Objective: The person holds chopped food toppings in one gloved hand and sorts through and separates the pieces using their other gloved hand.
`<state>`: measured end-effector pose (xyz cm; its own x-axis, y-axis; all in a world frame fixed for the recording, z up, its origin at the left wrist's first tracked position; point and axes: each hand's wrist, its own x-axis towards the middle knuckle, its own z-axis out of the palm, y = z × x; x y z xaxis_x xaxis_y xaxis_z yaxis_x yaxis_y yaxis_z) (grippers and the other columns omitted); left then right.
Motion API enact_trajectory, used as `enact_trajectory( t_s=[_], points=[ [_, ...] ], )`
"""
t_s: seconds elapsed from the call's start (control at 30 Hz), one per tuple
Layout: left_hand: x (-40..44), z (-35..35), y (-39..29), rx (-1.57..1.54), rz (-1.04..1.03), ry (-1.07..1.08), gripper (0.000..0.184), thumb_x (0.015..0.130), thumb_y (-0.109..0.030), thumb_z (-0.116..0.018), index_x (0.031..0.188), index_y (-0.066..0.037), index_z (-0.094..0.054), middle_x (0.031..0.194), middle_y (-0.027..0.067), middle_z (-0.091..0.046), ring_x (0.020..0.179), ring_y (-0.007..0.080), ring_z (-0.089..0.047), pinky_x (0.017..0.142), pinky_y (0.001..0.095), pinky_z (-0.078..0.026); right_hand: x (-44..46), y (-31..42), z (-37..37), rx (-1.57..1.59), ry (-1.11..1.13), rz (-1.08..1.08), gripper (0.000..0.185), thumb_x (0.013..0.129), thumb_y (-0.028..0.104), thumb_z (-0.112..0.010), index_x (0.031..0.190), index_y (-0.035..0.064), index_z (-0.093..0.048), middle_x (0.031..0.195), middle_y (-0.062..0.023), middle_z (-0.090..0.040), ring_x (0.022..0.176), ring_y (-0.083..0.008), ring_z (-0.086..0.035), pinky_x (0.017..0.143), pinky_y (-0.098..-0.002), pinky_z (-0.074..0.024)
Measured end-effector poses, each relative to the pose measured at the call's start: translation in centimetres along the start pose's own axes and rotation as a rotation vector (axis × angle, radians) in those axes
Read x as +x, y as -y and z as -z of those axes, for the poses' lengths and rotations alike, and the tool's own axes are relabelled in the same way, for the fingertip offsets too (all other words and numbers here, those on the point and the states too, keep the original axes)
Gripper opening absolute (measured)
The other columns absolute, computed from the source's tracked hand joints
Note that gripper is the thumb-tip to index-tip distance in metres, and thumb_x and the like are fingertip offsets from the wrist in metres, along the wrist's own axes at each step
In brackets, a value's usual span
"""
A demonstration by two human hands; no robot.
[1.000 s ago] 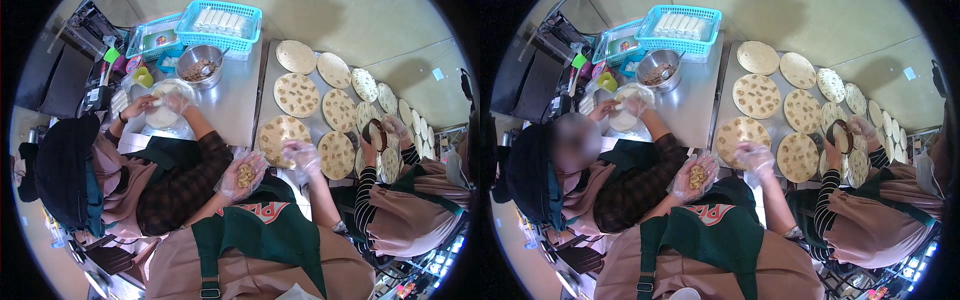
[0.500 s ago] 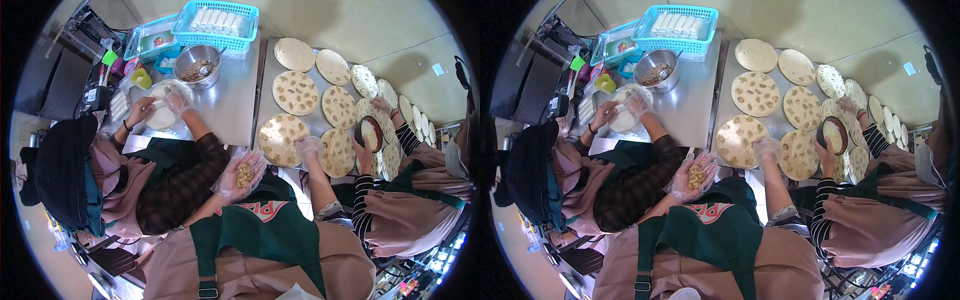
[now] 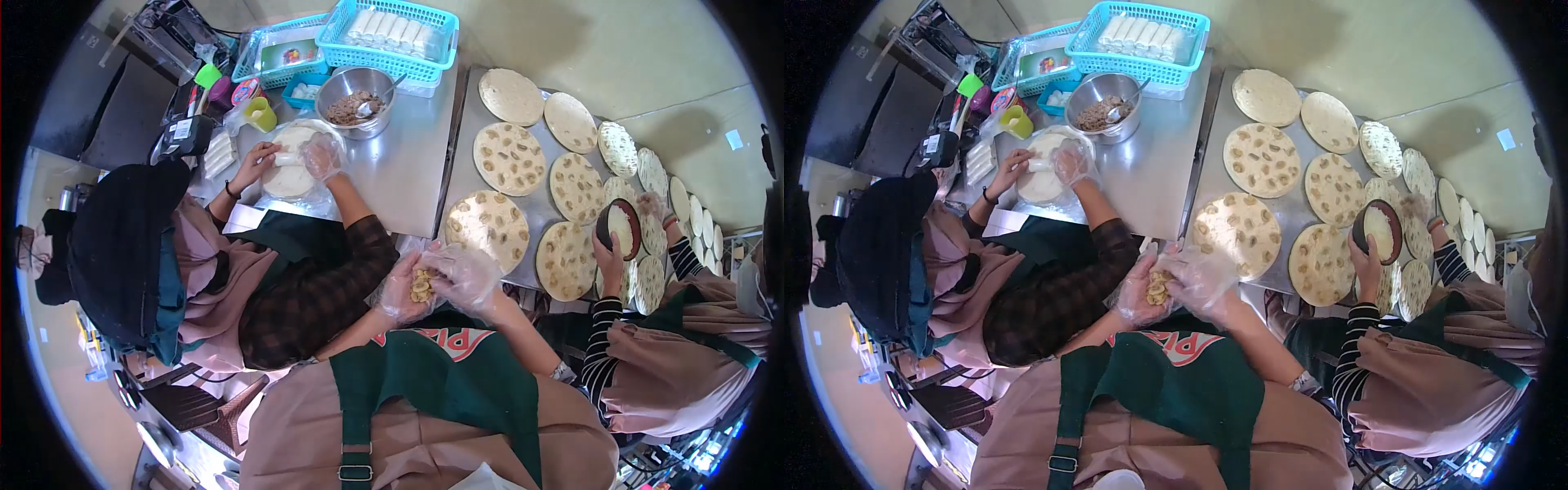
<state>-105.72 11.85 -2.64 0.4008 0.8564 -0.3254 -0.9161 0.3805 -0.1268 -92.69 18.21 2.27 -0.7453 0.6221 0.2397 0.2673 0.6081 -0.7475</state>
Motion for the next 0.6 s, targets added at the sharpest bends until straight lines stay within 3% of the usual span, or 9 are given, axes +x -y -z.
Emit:
enact_trajectory(
  t_s=[0.07,0.2,0.23,0.3,0.33,0.37,0.4,0.53,0.6],
  points=[
    [0.0,0.3,0.1,-0.005,0.005,0.003,0.041,0.088,-0.032,-0.032,0.122,-0.010,-0.037,0.114,0.0114,-0.047,0.101,0.0230,-0.049,0.088,0.0351,-0.039,0.0,0.3,-0.8,-0.155,0.095,-0.104,0.026,0.066,0.012,-0.056,0.092,0.0097,-0.058,0.088,-0.0124,-0.057,0.081,-0.0298,-0.054,0.067,-0.0374,-0.0441],
    [0.0,0.1,0.5,0.065,-0.035,-0.075,0.041,0.088,-0.033,-0.033,0.120,-0.009,-0.039,0.115,0.0115,-0.047,0.103,0.0235,-0.048,0.089,0.0367,-0.038,-0.7,-0.3,-1.4,-0.113,0.010,-0.113,0.021,0.068,0.010,-0.056,0.089,0.0081,-0.059,0.081,-0.0117,-0.057,0.076,-0.0278,-0.056,0.065,-0.0349,-0.0447],
    [0.1,0.9,0.3,0.064,-0.031,-0.073,0.041,0.088,-0.033,-0.033,0.120,-0.009,-0.039,0.115,0.0115,-0.047,0.103,0.0235,-0.048,0.089,0.0367,-0.038,-0.5,0.3,-1.0,0.073,-0.024,-0.223,0.020,0.069,0.011,-0.057,0.088,0.0073,-0.059,0.079,-0.0104,-0.058,0.073,-0.0247,-0.056,0.065,-0.0327,-0.0450],
    [0.2,1.8,-0.4,-0.136,0.177,0.253,0.039,0.087,-0.034,-0.035,0.117,-0.010,-0.042,0.117,0.0104,-0.045,0.107,0.0240,-0.045,0.091,0.0395,-0.035,-0.8,0.1,-0.1,0.245,-0.071,-0.341,0.018,0.070,0.011,-0.058,0.088,0.0064,-0.059,0.077,-0.0091,-0.058,0.070,-0.0216,-0.057,0.065,-0.0305,-0.0452],
    [0.2,1.4,-0.2,-0.140,0.195,0.258,0.039,0.087,-0.034,-0.035,0.117,-0.010,-0.042,0.117,0.0104,-0.045,0.107,0.0240,-0.045,0.091,0.0395,-0.035,-1.4,-0.9,0.2,0.404,-0.118,-0.530,0.017,0.071,0.012,-0.059,0.088,0.0056,-0.059,0.075,-0.0075,-0.059,0.069,-0.0182,-0.057,0.065,-0.0281,-0.0452],
    [-0.1,0.8,0.0,-0.077,0.088,0.050,0.038,0.086,-0.034,-0.036,0.115,-0.011,-0.043,0.118,0.0094,-0.045,0.109,0.0240,-0.043,0.092,0.0406,-0.035,-2.1,-2.1,0.4,0.566,-0.167,-0.715,0.017,0.072,0.012,-0.059,0.087,0.0047,-0.060,0.074,-0.0059,-0.060,0.067,-0.0149,-0.057,0.065,-0.0256,-0.0453],
    [-0.2,0.1,0.2,-0.011,-0.022,-0.157,0.037,0.086,-0.034,-0.037,0.114,-0.011,-0.043,0.119,0.0083,-0.044,0.110,0.0240,-0.042,0.092,0.0416,-0.034,-3.2,-4.7,0.5,0.515,-0.247,-0.685,0.018,0.071,0.013,-0.061,0.086,0.0043,-0.060,0.076,-0.0036,-0.061,0.069,-0.0118,-0.057,0.066,-0.0242,-0.0455],
    [-0.2,0.4,0.1,-0.009,-0.027,-0.185,0.037,0.086,-0.033,-0.037,0.116,-0.012,-0.042,0.121,0.0069,-0.043,0.113,0.0243,-0.038,0.093,0.0411,-0.033,-8.5,-15.0,0.7,0.041,-0.473,-0.723,0.020,0.069,0.016,-0.062,0.086,0.0061,-0.061,0.078,-0.0071,-0.063,0.068,-0.0167,-0.059,0.065,-0.0266,-0.0463],
    [-0.2,0.4,0.1,-0.004,-0.025,-0.189,0.037,0.086,-0.033,-0.036,0.116,-0.012,-0.042,0.121,0.0069,-0.042,0.114,0.0244,-0.038,0.093,0.0410,-0.033,-9.2,-17.1,0.1,-0.165,-0.425,-0.691,0.019,0.069,0.017,-0.060,0.085,0.0064,-0.061,0.078,-0.0093,-0.062,0.069,-0.0206,-0.059,0.064,-0.0295,-0.0465]
  ],
)
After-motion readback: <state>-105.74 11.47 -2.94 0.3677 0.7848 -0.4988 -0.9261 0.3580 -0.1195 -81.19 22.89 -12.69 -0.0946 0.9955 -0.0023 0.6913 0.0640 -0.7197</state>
